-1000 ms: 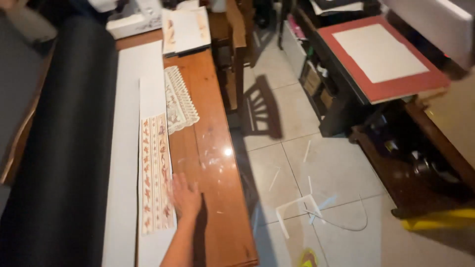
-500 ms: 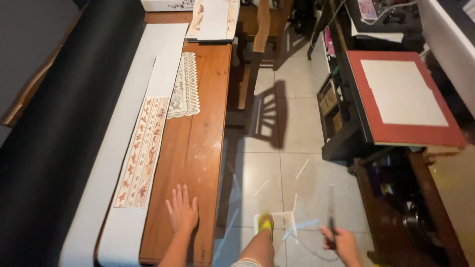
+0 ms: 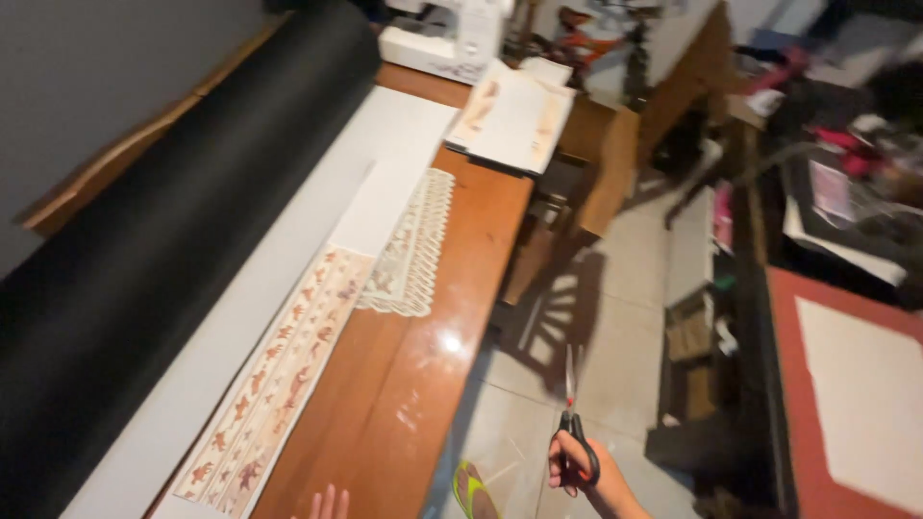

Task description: The person uses scissors to cut a long strip of patterned paper laid on a wooden table. They repeatedly trim the edges and separate sections of the strip, holding the paper with one hand while cutting with the other.

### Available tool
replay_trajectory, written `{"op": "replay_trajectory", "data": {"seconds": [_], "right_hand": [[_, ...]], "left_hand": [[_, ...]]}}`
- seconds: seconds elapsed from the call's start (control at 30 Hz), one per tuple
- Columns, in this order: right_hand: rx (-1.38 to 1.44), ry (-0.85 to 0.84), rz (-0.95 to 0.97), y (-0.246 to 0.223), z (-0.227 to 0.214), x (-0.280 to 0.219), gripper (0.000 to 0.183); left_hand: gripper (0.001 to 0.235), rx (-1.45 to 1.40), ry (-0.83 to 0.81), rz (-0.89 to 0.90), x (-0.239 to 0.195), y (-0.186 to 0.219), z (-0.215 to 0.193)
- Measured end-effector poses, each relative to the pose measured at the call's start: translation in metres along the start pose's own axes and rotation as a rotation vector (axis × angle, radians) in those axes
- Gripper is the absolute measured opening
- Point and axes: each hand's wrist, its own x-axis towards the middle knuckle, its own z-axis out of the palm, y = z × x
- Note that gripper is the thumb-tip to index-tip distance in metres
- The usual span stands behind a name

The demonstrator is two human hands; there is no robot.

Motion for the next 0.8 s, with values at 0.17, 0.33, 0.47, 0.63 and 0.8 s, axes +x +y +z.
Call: {"op": "replay_trajectory", "data": {"seconds": [0.17,0.33,0.47,0.63,0.8], "right_hand": [[0.053,-0.169,0.002,-0.028,-0.009,0.086,0.037],[0.108,-0.314,-0.016,-0.079,0.004,0.173,0.047],[0.162,-0.421,-0.016,-0.159,0.058,0.256,0.055],[0.140,-0.484,0.231,-0.244,0.136,0.402,0.065],[0.187,-0.397,0.364,-0.305,0.225,0.509,0.070]], "left_hand": [[0.074,0.045,-0.220,-0.109,0.004,-0.009,0.014],[0.077,0.065,-0.404,-0.228,0.026,-0.011,0.038],[0.081,0.071,-0.558,-0.324,0.133,0.019,0.036],[0.070,-0.101,-0.505,-0.391,0.362,0.049,0.089],[0.072,-0.145,-0.459,-0.395,0.483,0.035,0.201]]}}
